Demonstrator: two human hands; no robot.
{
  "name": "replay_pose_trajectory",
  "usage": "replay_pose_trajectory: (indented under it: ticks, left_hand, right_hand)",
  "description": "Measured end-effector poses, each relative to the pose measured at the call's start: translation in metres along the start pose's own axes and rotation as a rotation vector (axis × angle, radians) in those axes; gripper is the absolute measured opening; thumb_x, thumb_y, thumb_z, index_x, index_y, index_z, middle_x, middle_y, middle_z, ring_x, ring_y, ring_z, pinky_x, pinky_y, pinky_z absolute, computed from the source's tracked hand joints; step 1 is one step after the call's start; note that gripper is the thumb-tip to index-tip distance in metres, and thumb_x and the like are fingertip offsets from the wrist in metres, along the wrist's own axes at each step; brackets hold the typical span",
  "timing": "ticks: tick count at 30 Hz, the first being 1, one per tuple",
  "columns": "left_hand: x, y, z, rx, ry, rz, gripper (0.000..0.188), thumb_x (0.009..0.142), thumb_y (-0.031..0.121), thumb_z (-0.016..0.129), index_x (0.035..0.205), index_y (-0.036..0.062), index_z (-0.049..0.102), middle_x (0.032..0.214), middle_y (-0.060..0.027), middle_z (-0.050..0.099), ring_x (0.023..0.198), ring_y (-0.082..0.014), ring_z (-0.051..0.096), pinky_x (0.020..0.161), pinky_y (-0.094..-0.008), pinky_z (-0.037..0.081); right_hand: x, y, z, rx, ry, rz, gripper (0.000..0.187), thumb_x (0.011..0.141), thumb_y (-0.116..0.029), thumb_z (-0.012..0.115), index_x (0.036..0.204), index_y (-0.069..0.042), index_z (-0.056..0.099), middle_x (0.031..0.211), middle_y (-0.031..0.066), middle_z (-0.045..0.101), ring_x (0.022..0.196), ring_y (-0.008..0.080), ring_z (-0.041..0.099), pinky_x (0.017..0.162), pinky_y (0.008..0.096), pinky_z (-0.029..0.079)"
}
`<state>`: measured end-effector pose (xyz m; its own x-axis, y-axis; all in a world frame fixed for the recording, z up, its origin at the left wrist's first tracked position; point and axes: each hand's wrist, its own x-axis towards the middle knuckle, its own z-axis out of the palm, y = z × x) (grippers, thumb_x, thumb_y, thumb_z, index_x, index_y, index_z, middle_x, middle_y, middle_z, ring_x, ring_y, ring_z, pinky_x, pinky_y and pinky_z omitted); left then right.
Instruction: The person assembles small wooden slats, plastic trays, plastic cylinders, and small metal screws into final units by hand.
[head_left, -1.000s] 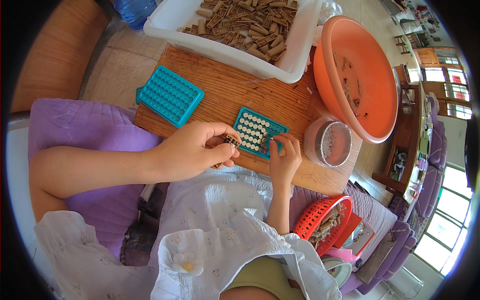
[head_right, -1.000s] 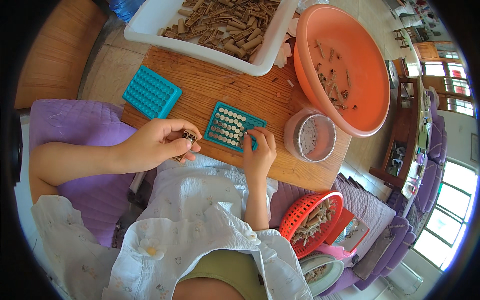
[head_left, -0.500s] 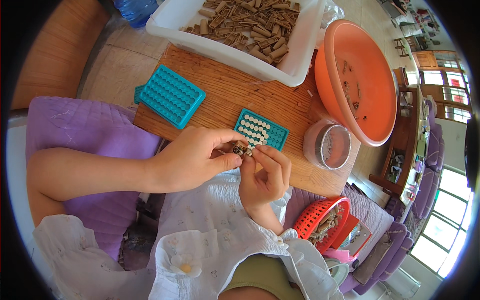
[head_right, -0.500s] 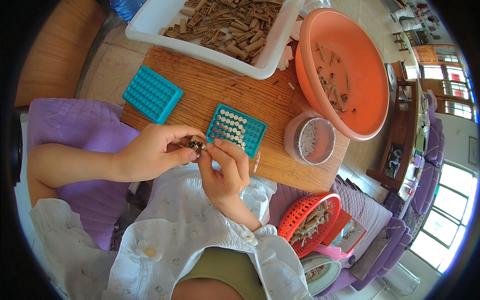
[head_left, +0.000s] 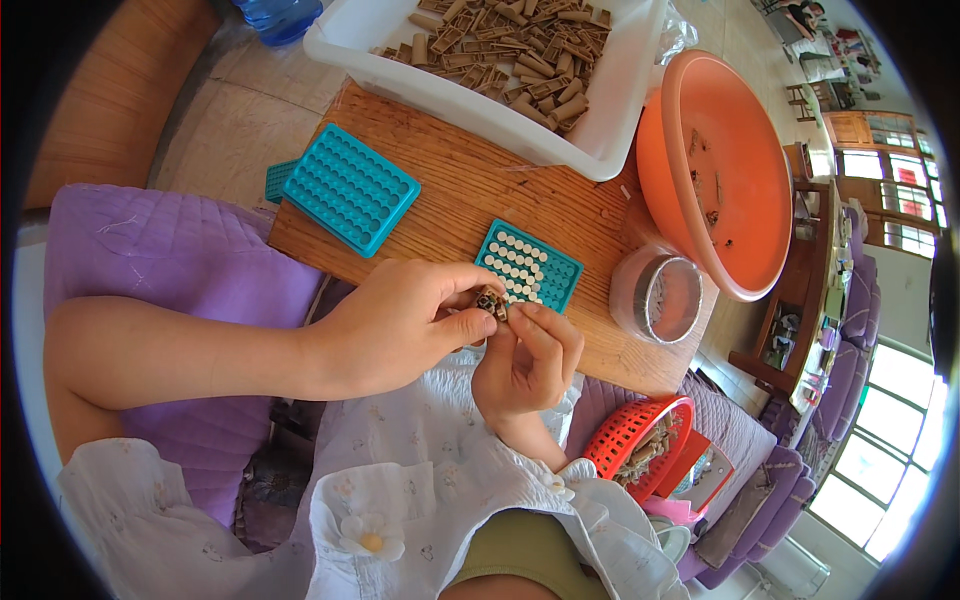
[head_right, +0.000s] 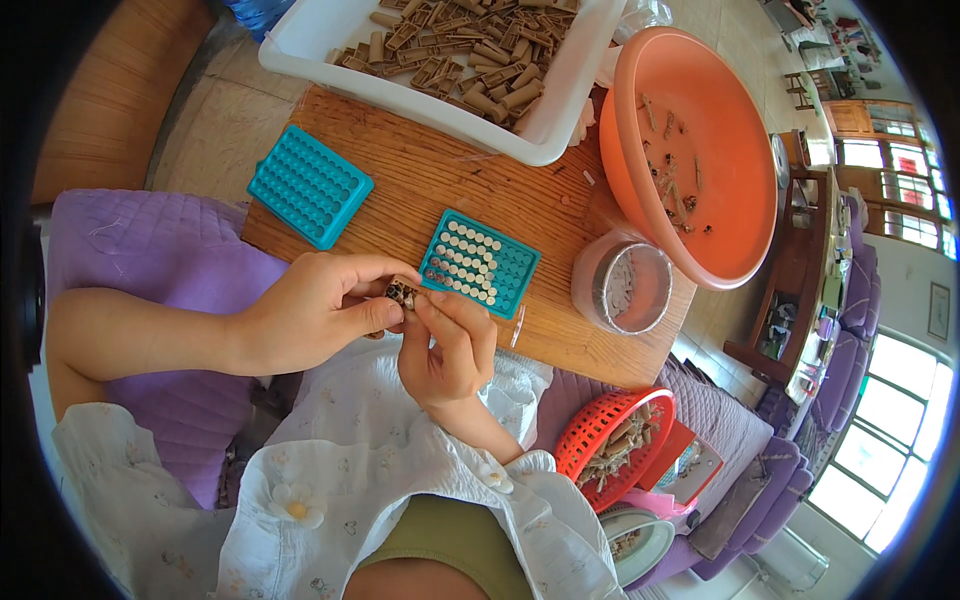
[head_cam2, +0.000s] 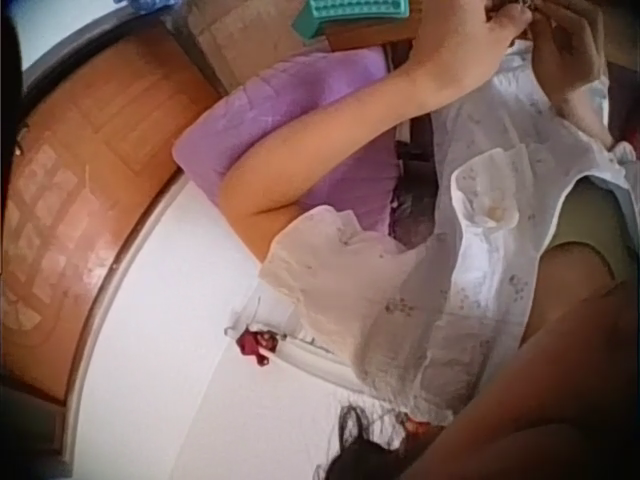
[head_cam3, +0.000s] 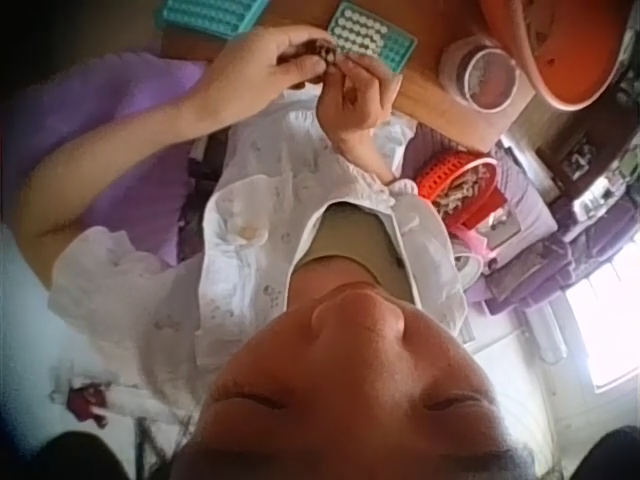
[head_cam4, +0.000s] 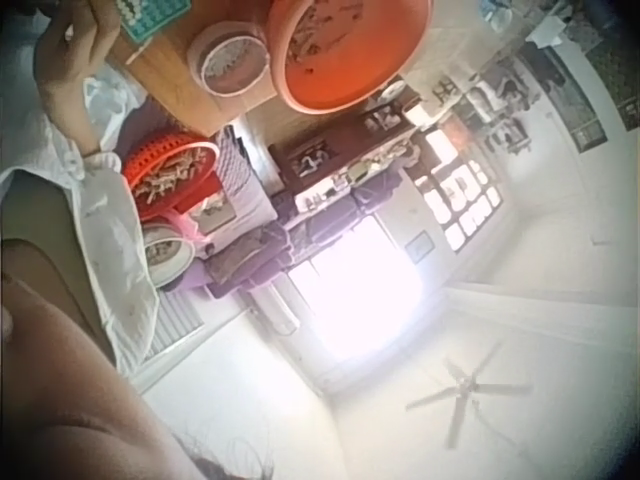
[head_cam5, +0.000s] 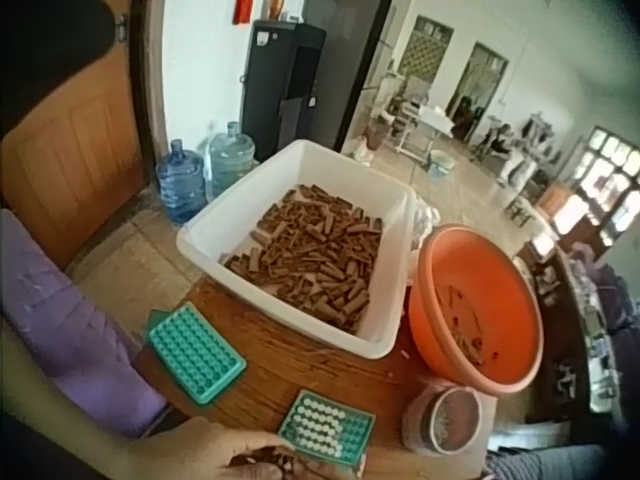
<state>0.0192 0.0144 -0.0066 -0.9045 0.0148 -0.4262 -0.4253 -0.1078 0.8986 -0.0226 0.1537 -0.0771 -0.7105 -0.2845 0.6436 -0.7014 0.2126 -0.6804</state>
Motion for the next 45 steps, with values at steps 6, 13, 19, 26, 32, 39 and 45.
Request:
replay_pose_trajectory:
  ticks: [6,13,19,26,32,39,45]
  left_hand:
    - [-0.002,-0.007,-0.003,0.333,0.070,0.034,0.027,0.080,0.005,0.056,0.104,-0.0037,0.050,0.071,-0.0105,0.059,0.065,-0.0111,0.056,0.057,-0.0258,0.045]
    - [-0.001,-0.011,-0.002,0.590,0.037,0.206,0.017,0.079,0.010,0.052,0.092,-0.0012,0.052,0.065,-0.0210,0.056,0.063,-0.0356,0.056,0.054,-0.0424,0.043]
    - [0.003,0.008,-0.006,0.630,-0.070,0.135,0.016,0.078,0.009,0.054,0.090,-0.0006,0.054,0.068,-0.0189,0.057,0.062,-0.0328,0.057,0.055,-0.0376,0.044]
    - [0.012,0.025,-0.016,0.158,-0.070,0.077,0.019,0.081,0.005,0.049,0.098,-0.0031,0.052,0.081,-0.0081,0.060,0.072,-0.0098,0.057,0.064,-0.0231,0.047]
    - [0.010,0.001,-0.010,0.000,-0.057,-0.029,0.021,0.079,0.009,0.051,0.095,-0.0037,0.054,0.077,-0.0101,0.059,0.069,-0.0126,0.057,0.061,-0.0253,0.045]
    - [0.002,-0.001,-0.008,0.071,-0.065,0.012,0.027,0.075,0.013,0.054,0.096,-0.0045,0.055,0.077,-0.0169,0.061,0.071,-0.0255,0.060,0.064,-0.0324,0.046]
    - [0.001,0.003,-0.012,0.039,-0.047,-0.006,0.027,0.076,0.012,0.053,0.098,-0.0034,0.053,0.084,-0.0196,0.060,0.078,-0.0301,0.059,0.069,-0.0349,0.046]
  right_hand:
    - [0.022,-0.009,-0.009,0.052,-0.299,0.072,0.016,0.065,0.007,0.065,0.079,0.000,0.059,0.081,0.0106,0.057,0.069,0.0207,0.057,0.059,0.0259,0.046]
    - [0.051,-0.011,-0.025,0.151,-0.735,0.452,0.020,0.062,0.007,0.065,0.077,-0.002,0.054,0.081,0.0097,0.055,0.071,0.0198,0.056,0.063,0.0263,0.047]
    - [0.085,0.014,-0.030,0.172,-0.912,0.450,0.030,0.060,-0.006,0.073,0.082,-0.001,0.054,0.082,0.0085,0.055,0.075,0.0196,0.055,0.065,0.0269,0.047]
    - [0.163,0.067,-0.001,0.371,-1.023,0.210,0.027,0.073,-0.021,0.065,0.090,0.000,0.060,0.079,0.0086,0.060,0.073,0.0127,0.056,0.063,0.0270,0.044]
    - [0.227,0.087,0.065,-0.131,-0.959,0.226,0.022,0.082,-0.018,0.053,0.091,0.001,0.060,0.072,0.0053,0.059,0.072,0.0093,0.052,0.065,0.0226,0.041]
    - [0.267,0.146,0.125,-0.272,-0.966,0.080,0.019,0.079,-0.017,0.054,0.090,-0.003,0.062,0.076,0.0066,0.062,0.073,0.0148,0.056,0.069,0.0278,0.043]
    - [0.244,0.147,0.180,-0.369,-1.213,-0.202,0.019,0.074,-0.017,0.060,0.091,-0.009,0.064,0.086,0.0109,0.061,0.083,0.0248,0.058,0.075,0.0336,0.046]
